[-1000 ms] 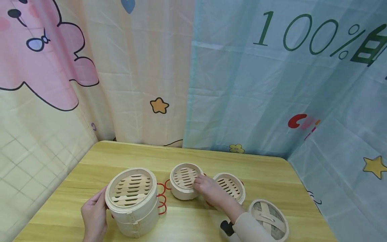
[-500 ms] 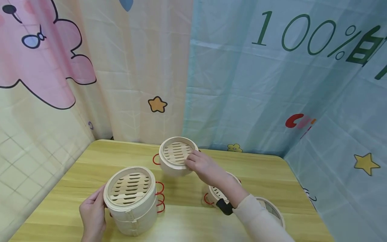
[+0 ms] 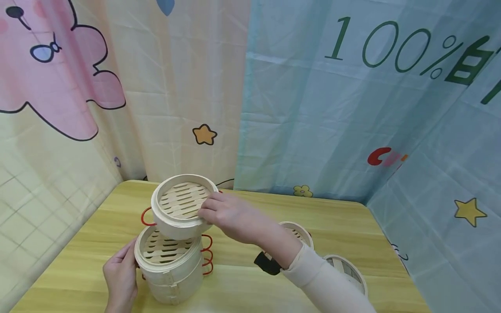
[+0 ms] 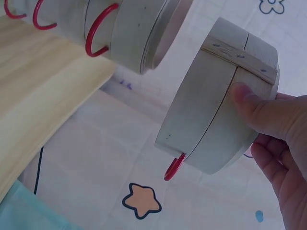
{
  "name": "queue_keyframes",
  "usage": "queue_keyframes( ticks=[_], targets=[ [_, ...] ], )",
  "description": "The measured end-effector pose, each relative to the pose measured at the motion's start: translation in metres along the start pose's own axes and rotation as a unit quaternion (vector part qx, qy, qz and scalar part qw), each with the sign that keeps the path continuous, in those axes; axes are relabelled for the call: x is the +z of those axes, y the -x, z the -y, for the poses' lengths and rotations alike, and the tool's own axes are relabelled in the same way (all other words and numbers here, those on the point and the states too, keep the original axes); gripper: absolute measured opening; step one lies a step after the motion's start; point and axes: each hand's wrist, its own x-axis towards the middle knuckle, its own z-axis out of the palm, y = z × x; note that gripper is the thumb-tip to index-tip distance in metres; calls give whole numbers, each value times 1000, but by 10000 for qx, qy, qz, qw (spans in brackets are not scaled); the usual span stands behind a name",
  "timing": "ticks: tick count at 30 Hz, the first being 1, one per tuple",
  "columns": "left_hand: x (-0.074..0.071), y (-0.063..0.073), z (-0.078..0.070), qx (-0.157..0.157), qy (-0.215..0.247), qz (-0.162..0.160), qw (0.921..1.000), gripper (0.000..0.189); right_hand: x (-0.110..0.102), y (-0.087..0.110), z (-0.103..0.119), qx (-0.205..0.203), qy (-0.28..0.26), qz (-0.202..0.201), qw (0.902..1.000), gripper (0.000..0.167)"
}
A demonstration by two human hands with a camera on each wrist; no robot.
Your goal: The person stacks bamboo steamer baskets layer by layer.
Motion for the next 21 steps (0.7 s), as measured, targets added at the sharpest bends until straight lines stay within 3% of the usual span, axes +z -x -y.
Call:
queue_keyframes(
  ticks=[7, 12, 15, 17, 19, 21],
  targets=[
    [4, 3, -8, 126, -27, 33, 9999, 26, 10, -10, 13, -166, -202, 225, 9994, 19],
    [13, 19, -37, -76, -4, 237, 9997, 15, 16, -9, 17, -176, -327, 318, 9988, 19],
    [22, 31, -59, -240, -118, 72, 9996, 5, 19, -9, 19, -196, -420, 354, 9983, 18],
    [25, 38, -72, -321, -85, 0, 9994, 10, 20, -10, 20, -198, -510, 356, 9979, 18],
    [28, 41, -79, -350, -107, -87, 9993, 15, 21, -11, 22, -213, -584, 346, 9975, 19],
    [26, 40, -77, -401, -39, -142, 9991, 15, 21, -13, 24, -241, -610, 334, 9973, 19]
  ],
)
